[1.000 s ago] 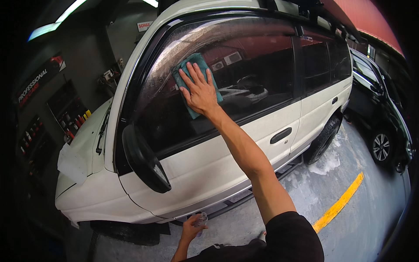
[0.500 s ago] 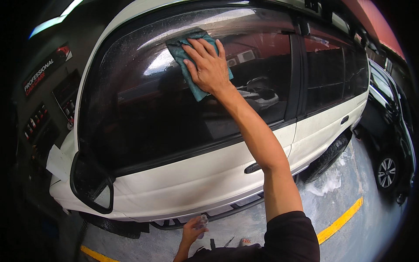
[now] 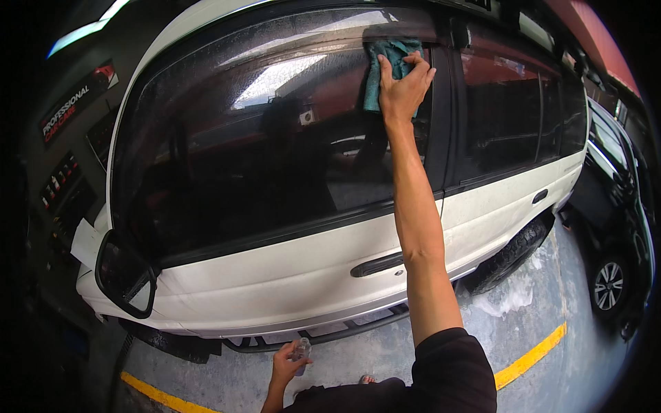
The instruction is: The person cleans the rear and front windows of a white SUV using a green microfiber cloth and a liquid from a white container. They pour liquid onto the cloth, wipe the rear window, then walk to the front and wipe the windshield.
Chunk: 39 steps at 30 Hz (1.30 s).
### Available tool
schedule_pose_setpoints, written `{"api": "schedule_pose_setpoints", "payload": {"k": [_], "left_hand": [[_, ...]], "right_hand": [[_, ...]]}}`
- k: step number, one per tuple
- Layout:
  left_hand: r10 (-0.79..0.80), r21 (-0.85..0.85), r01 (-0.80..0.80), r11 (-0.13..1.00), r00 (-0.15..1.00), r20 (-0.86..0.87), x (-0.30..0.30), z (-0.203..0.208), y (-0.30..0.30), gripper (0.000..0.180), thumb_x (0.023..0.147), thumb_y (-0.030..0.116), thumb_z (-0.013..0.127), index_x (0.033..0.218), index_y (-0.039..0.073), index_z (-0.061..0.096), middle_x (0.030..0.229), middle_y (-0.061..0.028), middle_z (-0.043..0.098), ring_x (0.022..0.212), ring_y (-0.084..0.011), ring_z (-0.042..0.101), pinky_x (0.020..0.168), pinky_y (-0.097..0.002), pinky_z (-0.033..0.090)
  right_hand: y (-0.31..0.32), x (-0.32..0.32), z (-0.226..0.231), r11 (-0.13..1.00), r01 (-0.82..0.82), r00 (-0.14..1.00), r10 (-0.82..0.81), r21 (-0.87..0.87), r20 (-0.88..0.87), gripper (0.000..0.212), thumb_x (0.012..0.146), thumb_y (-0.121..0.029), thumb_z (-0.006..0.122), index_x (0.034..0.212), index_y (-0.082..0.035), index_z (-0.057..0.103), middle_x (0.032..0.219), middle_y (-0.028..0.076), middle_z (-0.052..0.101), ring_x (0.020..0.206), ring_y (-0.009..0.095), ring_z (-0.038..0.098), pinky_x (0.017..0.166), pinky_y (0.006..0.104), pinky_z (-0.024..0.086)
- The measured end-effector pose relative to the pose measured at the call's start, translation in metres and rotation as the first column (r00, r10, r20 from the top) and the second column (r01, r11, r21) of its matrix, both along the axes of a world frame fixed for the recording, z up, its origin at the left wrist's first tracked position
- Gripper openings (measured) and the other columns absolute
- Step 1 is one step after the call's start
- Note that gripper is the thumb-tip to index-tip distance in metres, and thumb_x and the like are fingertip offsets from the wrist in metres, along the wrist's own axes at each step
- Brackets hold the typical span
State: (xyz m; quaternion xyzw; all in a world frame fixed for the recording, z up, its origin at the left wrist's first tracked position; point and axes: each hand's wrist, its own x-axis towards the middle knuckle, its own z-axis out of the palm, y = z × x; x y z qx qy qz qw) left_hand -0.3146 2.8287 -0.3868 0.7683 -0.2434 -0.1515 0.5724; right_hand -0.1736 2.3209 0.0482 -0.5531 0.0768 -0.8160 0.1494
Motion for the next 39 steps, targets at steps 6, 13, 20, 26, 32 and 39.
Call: {"api": "schedule_pose_setpoints", "payload": {"k": [6, 13, 20, 26, 32, 39], "left_hand": [[0.11, 0.002, -0.11, 0.994, 0.992, -0.067, -0.015, -0.005, -0.01, 0.064, 0.067, 0.009, 0.095, 0.126, 0.002, 0.071, 0.111, -0.0112, 0.069, 0.099, -0.0201, 0.07, 0.079, -0.0352, 0.06], [0.148, 0.011, -0.147, 0.989, 0.98, -0.135, -0.03, -0.011, -0.009, 0.064, 0.069, 0.01, 0.094, 0.128, 0.003, 0.07, 0.115, -0.0082, 0.069, 0.104, -0.019, 0.069, 0.084, -0.0361, 0.059], [0.146, 0.038, -0.142, 0.989, 0.98, -0.136, -0.028, -0.011, 0.005, 0.066, 0.07, 0.014, 0.095, 0.13, 0.003, 0.069, 0.119, -0.0086, 0.068, 0.104, -0.0193, 0.068, 0.085, -0.0359, 0.058], [0.124, -0.022, -0.126, 0.992, 0.988, -0.09, -0.014, -0.018, 0.019, 0.067, 0.07, 0.017, 0.096, 0.13, 0.004, 0.069, 0.116, -0.0099, 0.07, 0.103, -0.0189, 0.068, 0.085, -0.0352, 0.058], [0.15, -0.038, -0.15, 0.988, 0.989, -0.015, -0.002, -0.016, 0.04, 0.068, 0.068, 0.023, 0.097, 0.129, 0.008, 0.07, 0.114, -0.0115, 0.072, 0.1, -0.0195, 0.069, 0.082, -0.033, 0.056], [0.243, -0.041, -0.249, 0.968, 0.964, -0.105, -0.003, -0.022, 0.091, 0.071, 0.068, 0.025, 0.097, 0.13, 0.004, 0.069, 0.111, -0.0104, 0.072, 0.098, -0.0177, 0.067, 0.082, -0.0301, 0.054]], "right_hand": [[0.005, 0.001, -0.006, 0.973, 0.21, 0.923, -0.229, -0.094, -0.308, 0.058, 0.097, -0.044, 0.063, 0.136, -0.002, 0.055, 0.155, 0.024, 0.046, 0.152, 0.042, 0.029, 0.124, 0.0615, 0.014], [-0.046, 0.006, 0.02, 0.973, 0.22, 0.911, -0.23, -0.069, -0.342, 0.051, 0.102, -0.035, 0.058, 0.137, 0.001, 0.057, 0.158, 0.023, 0.044, 0.151, 0.041, 0.032, 0.124, 0.058, 0.02], [0.034, 0.038, 0.013, 0.95, 0.29, 0.917, -0.311, -0.117, -0.251, 0.05, 0.102, -0.031, 0.054, 0.139, 0.002, 0.057, 0.155, 0.026, 0.045, 0.15, 0.044, 0.032, 0.123, 0.0584, 0.021], [0.142, 0.084, 0.01, 0.942, 0.243, 0.913, -0.302, -0.232, -0.272, 0.054, 0.102, -0.031, 0.055, 0.143, 0.004, 0.053, 0.156, 0.026, 0.043, 0.149, 0.045, 0.033, 0.122, 0.0596, 0.023], [0.262, 0.118, -0.002, 0.95, 0.085, 0.914, -0.195, -0.301, -0.357, 0.056, 0.102, -0.031, 0.057, 0.143, 0.006, 0.051, 0.156, 0.027, 0.041, 0.149, 0.045, 0.032, 0.121, 0.0609, 0.023], [0.384, 0.159, -0.039, 0.937, -0.008, 0.873, -0.164, -0.349, -0.46, 0.059, 0.1, -0.034, 0.058, 0.144, 0.005, 0.051, 0.16, 0.025, 0.038, 0.151, 0.036, 0.031, 0.125, 0.0539, 0.019]]}}
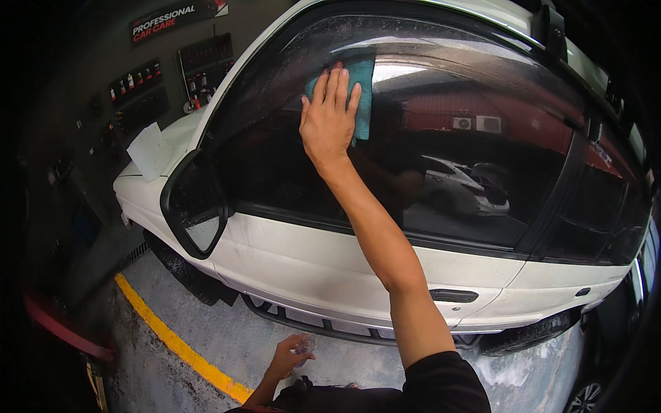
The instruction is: The person cleans the rear and front windows of a white SUV using a green microfiber cloth and a liquid from a white container. They pour liquid onto the cloth, wipe the rear window, then walk to the front and wipe the windshield.
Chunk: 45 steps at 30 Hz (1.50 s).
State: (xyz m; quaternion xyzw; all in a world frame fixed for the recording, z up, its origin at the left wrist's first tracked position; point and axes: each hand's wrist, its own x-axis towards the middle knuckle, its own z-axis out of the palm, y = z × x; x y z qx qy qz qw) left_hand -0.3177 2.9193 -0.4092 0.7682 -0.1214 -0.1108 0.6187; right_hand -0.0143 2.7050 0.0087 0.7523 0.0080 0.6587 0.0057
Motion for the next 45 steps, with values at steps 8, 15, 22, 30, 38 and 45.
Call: {"api": "schedule_pose_setpoints", "payload": {"k": [8, 15, 22, 30, 38, 45], "left_hand": [[0.053, -0.038, -0.053, 0.998, 0.999, -0.002, -0.005, -0.008, 0.047, 0.07, 0.069, 0.022, 0.096, 0.13, 0.001, 0.069, 0.107, -0.0084, 0.07, 0.097, -0.0172, 0.066, 0.083, -0.0288, 0.052], [-0.026, 0.003, 0.026, 1.0, 0.997, 0.068, 0.014, 0.004, 0.066, 0.07, 0.069, 0.018, 0.097, 0.13, 0.001, 0.068, 0.112, -0.0112, 0.071, 0.096, -0.0156, 0.067, 0.084, -0.0308, 0.055], [-0.036, -0.022, 0.037, 0.999, 0.997, 0.066, 0.017, 0.013, 0.078, 0.068, 0.068, 0.018, 0.097, 0.128, 0.001, 0.069, 0.106, -0.0092, 0.07, 0.097, -0.0179, 0.066, 0.084, -0.0307, 0.054], [-0.117, 0.005, 0.116, 0.993, 0.992, 0.038, 0.021, 0.0, 0.058, 0.064, 0.069, 0.013, 0.096, 0.125, -0.001, 0.07, 0.107, -0.0104, 0.07, 0.094, -0.0177, 0.069, 0.078, -0.0315, 0.058], [-0.147, -0.02, 0.148, 0.989, 0.988, 0.039, 0.014, 0.005, -0.004, 0.061, 0.07, 0.011, 0.094, 0.125, -0.002, 0.07, 0.11, -0.0118, 0.068, 0.094, -0.018, 0.069, 0.078, -0.0316, 0.059], [-0.244, 0.005, 0.244, 0.97, 0.97, 0.016, 0.01, 0.01, -0.056, 0.062, 0.072, 0.0, 0.09, 0.13, -0.001, 0.068, 0.118, -0.0085, 0.067, 0.102, -0.0169, 0.067, 0.085, -0.0314, 0.059]], "right_hand": [[0.051, 0.008, -0.04, 0.995, -0.019, 0.998, 0.012, -0.099, -0.066, 0.057, 0.099, -0.032, 0.061, 0.143, 0.003, 0.053, 0.159, 0.023, 0.039, 0.151, 0.035, 0.03, 0.124, 0.0518, 0.02], [0.114, 0.019, -0.108, 0.966, -0.068, 0.981, 0.02, -0.248, -0.192, 0.059, 0.101, -0.032, 0.058, 0.149, 0.0, 0.048, 0.163, 0.021, 0.035, 0.153, 0.033, 0.029, 0.125, 0.0501, 0.017], [0.146, 0.005, -0.135, 0.859, -0.195, 0.929, 0.008, -0.473, -0.37, 0.062, 0.093, -0.022, 0.052, 0.152, -0.003, 0.047, 0.166, 0.017, 0.034, 0.155, 0.028, 0.025, 0.126, 0.0441, 0.014], [-0.017, -0.022, -0.024, 0.829, -0.397, 0.911, 0.303, -0.394, -0.28, 0.047, 0.09, -0.018, 0.067, 0.136, -0.011, 0.062, 0.15, 0.004, 0.055, 0.143, 0.021, 0.047, 0.121, 0.0453, 0.03], [-0.214, -0.081, 0.054, 0.983, -0.079, 0.994, 0.09, -0.165, 0.062, 0.043, 0.096, -0.024, 0.062, 0.137, -0.011, 0.062, 0.152, 0.008, 0.055, 0.143, 0.031, 0.047, 0.117, 0.0546, 0.033], [-0.38, -0.144, 0.047, 0.976, 0.17, 0.963, -0.193, 0.135, 0.185, 0.049, 0.098, -0.033, 0.057, 0.142, -0.011, 0.06, 0.154, 0.013, 0.051, 0.146, 0.035, 0.043, 0.118, 0.0584, 0.031]]}}
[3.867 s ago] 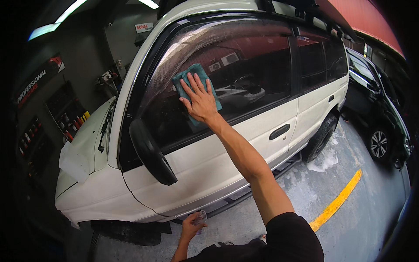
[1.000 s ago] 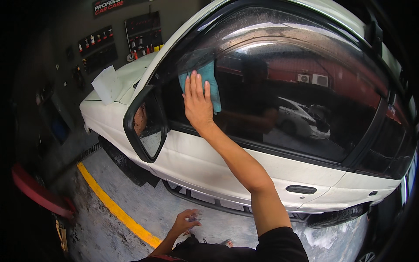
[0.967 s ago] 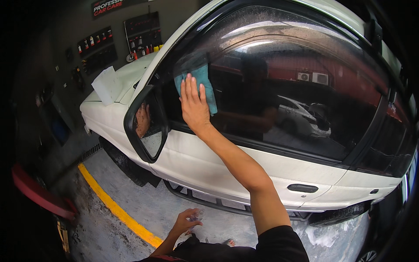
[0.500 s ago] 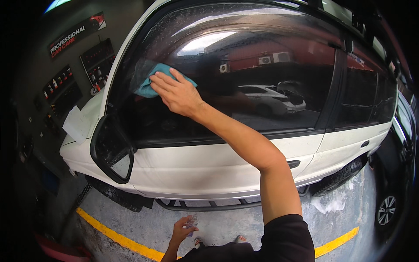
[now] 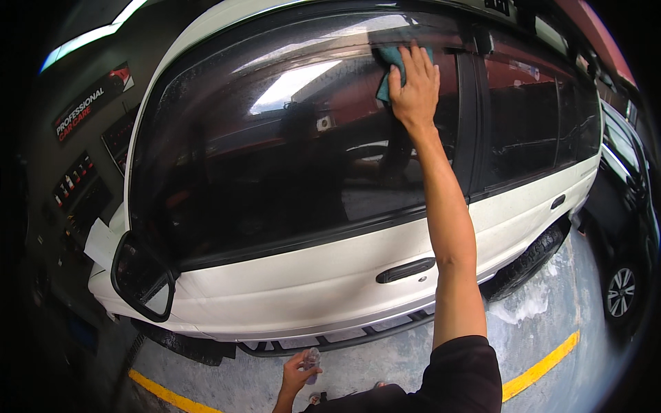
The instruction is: The person cleans the rear and front windows of a white SUV using a green microfiber cloth and a liquid from a white container. They pour liquid onto the cloth, wipe the rear window, then walk to the front and wipe the windshield.
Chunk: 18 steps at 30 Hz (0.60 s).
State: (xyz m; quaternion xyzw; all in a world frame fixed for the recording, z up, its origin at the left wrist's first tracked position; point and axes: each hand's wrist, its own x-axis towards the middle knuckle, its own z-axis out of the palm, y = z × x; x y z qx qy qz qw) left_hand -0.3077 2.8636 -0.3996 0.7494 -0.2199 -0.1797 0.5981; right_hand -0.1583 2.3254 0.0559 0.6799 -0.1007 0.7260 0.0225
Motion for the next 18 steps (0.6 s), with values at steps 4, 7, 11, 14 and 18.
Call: {"api": "schedule_pose_setpoints", "payload": {"k": [4, 7, 11, 14, 18], "left_hand": [[-0.003, -0.049, 0.003, 0.999, 1.0, 0.002, -0.004, 0.001, -0.019, 0.062, 0.07, 0.009, 0.094, 0.127, 0.002, 0.071, 0.111, -0.0108, 0.071, 0.094, -0.0165, 0.07, 0.077, -0.0295, 0.058], [-0.061, -0.012, 0.061, 0.998, 0.998, 0.03, -0.004, 0.0, -0.031, 0.062, 0.07, 0.011, 0.094, 0.126, 0.001, 0.071, 0.11, -0.0095, 0.071, 0.094, -0.0157, 0.069, 0.079, -0.029, 0.056], [-0.111, 0.046, 0.108, 0.993, 0.99, 0.085, -0.002, -0.002, -0.044, 0.064, 0.071, 0.015, 0.095, 0.127, 0.0, 0.069, 0.109, -0.0078, 0.071, 0.094, -0.0142, 0.068, 0.081, -0.028, 0.054], [-0.14, 0.034, 0.138, 0.99, 0.987, 0.076, -0.001, -0.004, -0.053, 0.066, 0.072, 0.019, 0.095, 0.129, 0.0, 0.069, 0.107, -0.0072, 0.07, 0.093, -0.0131, 0.066, 0.081, -0.0273, 0.053], [-0.189, 0.024, 0.188, 0.982, 0.979, 0.07, -0.001, -0.002, -0.059, 0.066, 0.072, 0.02, 0.095, 0.129, 0.0, 0.068, 0.104, -0.0064, 0.069, 0.093, -0.0119, 0.066, 0.079, -0.0268, 0.053]], "right_hand": [[-0.068, -0.033, 0.001, 0.998, 0.055, 0.998, -0.055, 0.021, -0.021, 0.049, 0.102, -0.031, 0.052, 0.146, -0.01, 0.056, 0.157, 0.015, 0.048, 0.149, 0.035, 0.038, 0.122, 0.0583, 0.025], [-0.075, -0.035, -0.016, 0.999, 0.034, 0.998, -0.035, -0.023, -0.05, 0.052, 0.103, -0.03, 0.052, 0.15, -0.009, 0.051, 0.16, 0.015, 0.044, 0.152, 0.035, 0.034, 0.124, 0.0576, 0.02], [-0.036, -0.058, -0.105, 0.997, -0.006, 0.995, 0.014, 0.076, -0.095, 0.052, 0.102, -0.022, 0.051, 0.153, -0.007, 0.047, 0.161, 0.018, 0.04, 0.153, 0.039, 0.031, 0.124, 0.0587, 0.017], [0.009, -0.091, -0.194, 0.979, -0.019, 0.972, 0.066, 0.205, -0.224, 0.058, 0.098, -0.02, 0.057, 0.154, -0.007, 0.046, 0.159, 0.021, 0.04, 0.153, 0.042, 0.03, 0.124, 0.0598, 0.017], [0.021, -0.114, -0.229, 0.972, 0.054, 0.917, 0.043, 0.231, -0.397, 0.067, 0.097, -0.029, 0.063, 0.156, -0.007, 0.04, 0.154, 0.022, 0.041, 0.149, 0.046, 0.031, 0.122, 0.0633, 0.018]]}}
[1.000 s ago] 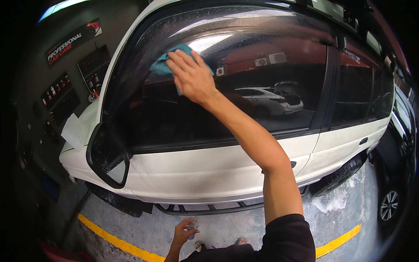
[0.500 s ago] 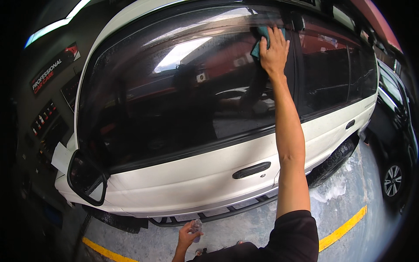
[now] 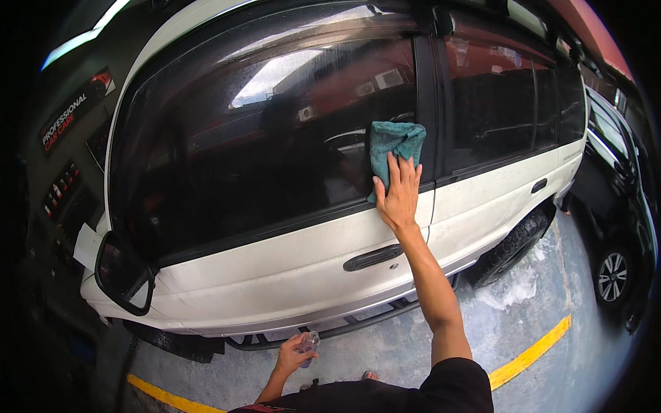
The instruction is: The person cleans the rear and front windows of a white SUV using a green microfiber cloth and a liquid from a white container. They pour liquid onto the cloth, wipe the rear window, then walk to the front and wipe the windshield.
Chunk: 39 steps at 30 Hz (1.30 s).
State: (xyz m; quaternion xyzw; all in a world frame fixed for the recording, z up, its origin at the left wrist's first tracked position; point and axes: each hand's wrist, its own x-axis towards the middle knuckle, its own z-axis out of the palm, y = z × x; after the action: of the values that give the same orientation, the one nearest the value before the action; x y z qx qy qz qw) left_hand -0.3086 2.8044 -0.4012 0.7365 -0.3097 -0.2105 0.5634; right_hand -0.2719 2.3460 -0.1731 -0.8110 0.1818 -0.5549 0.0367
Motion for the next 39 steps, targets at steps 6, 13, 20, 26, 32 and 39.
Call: {"api": "schedule_pose_setpoints", "payload": {"k": [6, 13, 20, 26, 32, 39], "left_hand": [[0.08, -0.02, -0.081, 0.997, 0.995, -0.052, -0.003, -0.001, 0.019, 0.066, 0.072, 0.014, 0.095, 0.13, 0.0, 0.068, 0.11, -0.008, 0.068, 0.101, -0.0146, 0.067, 0.083, -0.0294, 0.056], [0.161, 0.0, -0.161, 0.987, 0.985, -0.064, 0.0, -0.006, 0.049, 0.064, 0.071, 0.013, 0.094, 0.129, 0.003, 0.07, 0.119, -0.0119, 0.07, 0.102, -0.0188, 0.069, 0.085, -0.0348, 0.059], [0.107, -0.031, -0.106, 0.994, 0.994, 0.019, 0.023, 0.01, 0.058, 0.066, 0.071, 0.017, 0.096, 0.13, 0.004, 0.07, 0.116, -0.0101, 0.072, 0.097, -0.0177, 0.07, 0.084, -0.0317, 0.057], [0.19, 0.017, -0.19, 0.982, 0.982, 0.011, 0.022, 0.013, 0.078, 0.064, 0.072, 0.013, 0.094, 0.129, 0.001, 0.069, 0.113, -0.0096, 0.07, 0.096, -0.0166, 0.069, 0.081, -0.03, 0.057], [0.322, -0.023, -0.325, 0.945, 0.943, -0.09, -0.011, 0.001, 0.1, 0.065, 0.071, 0.015, 0.095, 0.13, 0.001, 0.069, 0.113, -0.0103, 0.07, 0.1, -0.0179, 0.068, 0.083, -0.0316, 0.056], [0.233, -0.006, -0.235, 0.972, 0.969, -0.081, -0.019, -0.009, 0.081, 0.068, 0.073, 0.016, 0.095, 0.132, -0.002, 0.066, 0.12, -0.0126, 0.07, 0.103, -0.0179, 0.069, 0.084, -0.0312, 0.058]], "right_hand": [[-0.046, 0.063, 0.151, 0.991, 0.094, 0.945, -0.058, -0.099, 0.321, 0.067, 0.101, -0.038, 0.058, 0.156, -0.006, 0.038, 0.151, 0.024, 0.041, 0.146, 0.045, 0.032, 0.122, 0.0643, 0.015], [0.182, 0.176, 0.201, 0.978, -0.037, 0.947, 0.1, -0.204, 0.306, 0.065, 0.097, -0.034, 0.056, 0.15, 0.004, 0.046, 0.153, 0.026, 0.044, 0.152, 0.042, 0.028, 0.124, 0.0592, 0.017], [0.22, 0.176, 0.188, 0.687, -0.501, 0.843, 0.524, -0.526, -0.12, 0.058, 0.091, -0.021, 0.064, 0.146, -0.011, 0.053, 0.158, 0.008, 0.047, 0.151, 0.024, 0.036, 0.125, 0.0533, 0.022], [0.045, 0.122, 0.207, 0.943, 0.029, 0.969, 0.055, -0.332, 0.24, 0.05, 0.096, -0.023, 0.056, 0.144, -0.014, 0.056, 0.153, 0.008, 0.051, 0.147, 0.031, 0.039, 0.121, 0.0624, 0.021], [0.019, 0.121, 0.226, 0.968, 0.117, 0.849, -0.213, 0.221, 0.483, 0.046, 0.098, -0.028, 0.06, 0.14, -0.01, 0.06, 0.134, 0.021, 0.054, 0.13, 0.041, 0.043, 0.109, 0.0546, 0.036], [0.102, 0.143, 0.214, 0.926, -0.128, 0.972, 0.188, -0.355, 0.141, 0.068, 0.097, -0.041, 0.06, 0.15, -0.002, 0.044, 0.138, 0.021, 0.053, 0.143, 0.041, 0.04, 0.123, 0.0612, 0.018]]}}
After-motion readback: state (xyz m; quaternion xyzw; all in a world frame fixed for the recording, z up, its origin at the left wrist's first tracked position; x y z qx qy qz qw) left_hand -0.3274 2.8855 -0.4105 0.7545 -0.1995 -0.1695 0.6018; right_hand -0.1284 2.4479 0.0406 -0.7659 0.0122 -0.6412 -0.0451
